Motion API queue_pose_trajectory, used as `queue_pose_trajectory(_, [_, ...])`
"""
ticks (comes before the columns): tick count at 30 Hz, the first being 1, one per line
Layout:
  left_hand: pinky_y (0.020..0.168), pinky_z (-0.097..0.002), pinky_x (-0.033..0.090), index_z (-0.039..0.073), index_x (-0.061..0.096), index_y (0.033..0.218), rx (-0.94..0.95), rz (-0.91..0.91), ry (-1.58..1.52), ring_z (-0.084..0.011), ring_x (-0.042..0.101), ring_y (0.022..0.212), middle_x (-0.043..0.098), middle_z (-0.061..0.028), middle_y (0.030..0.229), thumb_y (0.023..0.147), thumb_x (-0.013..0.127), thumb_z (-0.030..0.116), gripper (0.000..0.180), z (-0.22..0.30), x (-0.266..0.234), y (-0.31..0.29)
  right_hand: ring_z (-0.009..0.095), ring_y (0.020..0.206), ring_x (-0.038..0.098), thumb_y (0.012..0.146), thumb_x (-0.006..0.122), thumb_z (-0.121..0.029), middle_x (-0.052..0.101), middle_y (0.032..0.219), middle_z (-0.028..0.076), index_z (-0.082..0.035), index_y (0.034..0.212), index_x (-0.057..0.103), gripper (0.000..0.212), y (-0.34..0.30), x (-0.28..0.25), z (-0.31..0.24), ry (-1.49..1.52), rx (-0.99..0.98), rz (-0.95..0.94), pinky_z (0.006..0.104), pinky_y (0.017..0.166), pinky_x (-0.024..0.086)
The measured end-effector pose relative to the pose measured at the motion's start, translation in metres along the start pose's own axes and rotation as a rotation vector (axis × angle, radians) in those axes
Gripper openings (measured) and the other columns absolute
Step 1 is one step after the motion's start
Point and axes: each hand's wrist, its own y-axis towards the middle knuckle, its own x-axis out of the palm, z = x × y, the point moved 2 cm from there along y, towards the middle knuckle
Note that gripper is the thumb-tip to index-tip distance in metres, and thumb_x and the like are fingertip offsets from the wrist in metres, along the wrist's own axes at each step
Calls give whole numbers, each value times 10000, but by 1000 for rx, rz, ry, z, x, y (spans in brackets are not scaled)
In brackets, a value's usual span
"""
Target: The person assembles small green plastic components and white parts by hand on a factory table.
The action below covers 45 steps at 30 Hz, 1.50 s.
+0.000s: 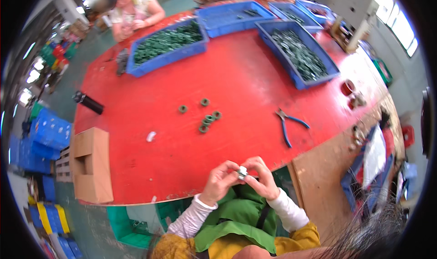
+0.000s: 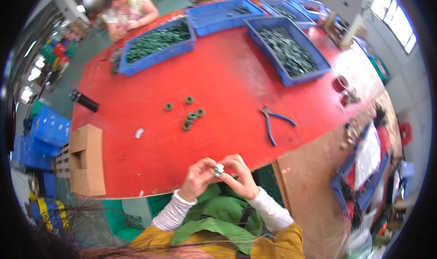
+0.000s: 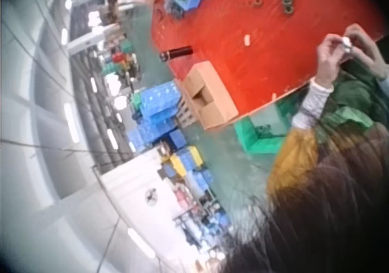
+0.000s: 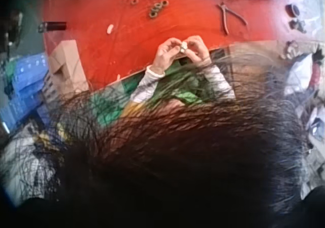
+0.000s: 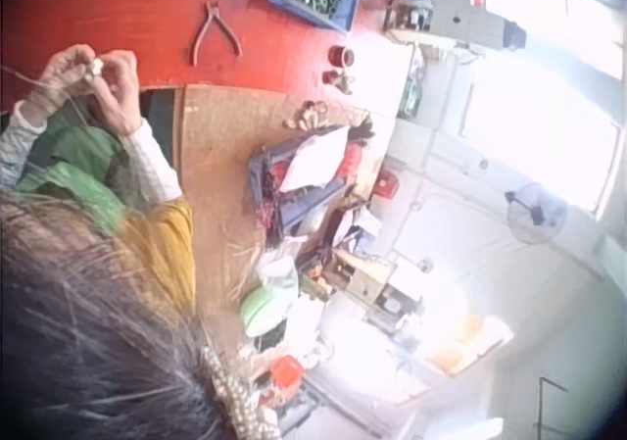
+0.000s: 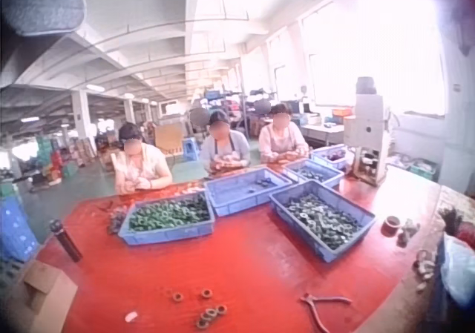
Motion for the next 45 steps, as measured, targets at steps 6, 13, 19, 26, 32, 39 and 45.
queue_pose_trajectory(6, [857, -308, 529, 43, 526, 1091, -15, -69, 7, -115, 599, 940, 604, -40, 1005, 939, 528, 77, 156, -12, 2, 7, 207, 900, 553, 849, 551, 8, 525, 981, 120, 25, 994, 561, 146, -18, 0, 21, 73, 37, 65, 283, 717, 497])
queue_pose_trajectory(13, [814, -290, 527, 14, 545, 1118, -1, -1, 96, -112, 605, 884, 608, -41, 997, 936, 545, 83, 194, -5, -1, 11, 210, 792, 591, 799, 625, 11, 572, 890, 116, 15, 916, 584, 124, -1, -5, 14, -181, -59, 118, 304, 681, 500])
queue_pose_trajectory(19, [785, -291, 525, -17, 551, 1075, 40, 96, 15, -164, 621, 891, 622, -93, 978, 940, 520, 52, 155, 1, -8, 10, 287, 921, 568, 658, 769, -124, 584, 1044, 104, -77, 1050, 598, 430, 14, 6, -11, -492, -406, 111, 385, 779, 463])
queue_pose_trajectory(26, [773, -286, 551, -16, 534, 1064, 36, 89, -104, -159, 626, 886, 614, -100, 999, 948, 509, 52, 137, -7, -3, 9, 237, 829, 581, 652, 774, -118, 630, 936, 50, -90, 926, 651, 302, 6, 11, -11, -602, -505, 208, 352, 708, 485])
queue_pose_trajectory(32, [782, -294, 548, -12, 535, 1062, 62, 137, -91, -158, 623, 892, 615, -105, 998, 954, 500, 60, 135, -11, 3, 6, 226, 810, 599, 663, 763, -134, 656, 971, 44, -80, 977, 658, 335, 2, 11, -7, -648, -495, 321, 352, 700, 481])
queue_pose_trajectory(39, [824, -367, 546, 9, 529, 1060, 81, 233, -189, -202, 631, 903, 623, -103, 1005, 947, 514, 76, 132, -9, 3, 18, 269, 894, 631, 692, 731, -51, 664, 940, 85, -42, 919, 627, 250, 20, -10, -33, -615, -570, 356, 399, 788, 512])
queue_pose_trajectory(45, [845, -373, 545, 26, 518, 1078, 90, 176, -251, -222, 640, 938, 628, -117, 1021, 943, 526, 84, 148, -10, 8, 18, 275, 955, 619, 746, 686, 1, 668, 955, 57, -56, 1018, 515, 327, 11, -7, -21, -419, -440, 263, 513, 946, 402])
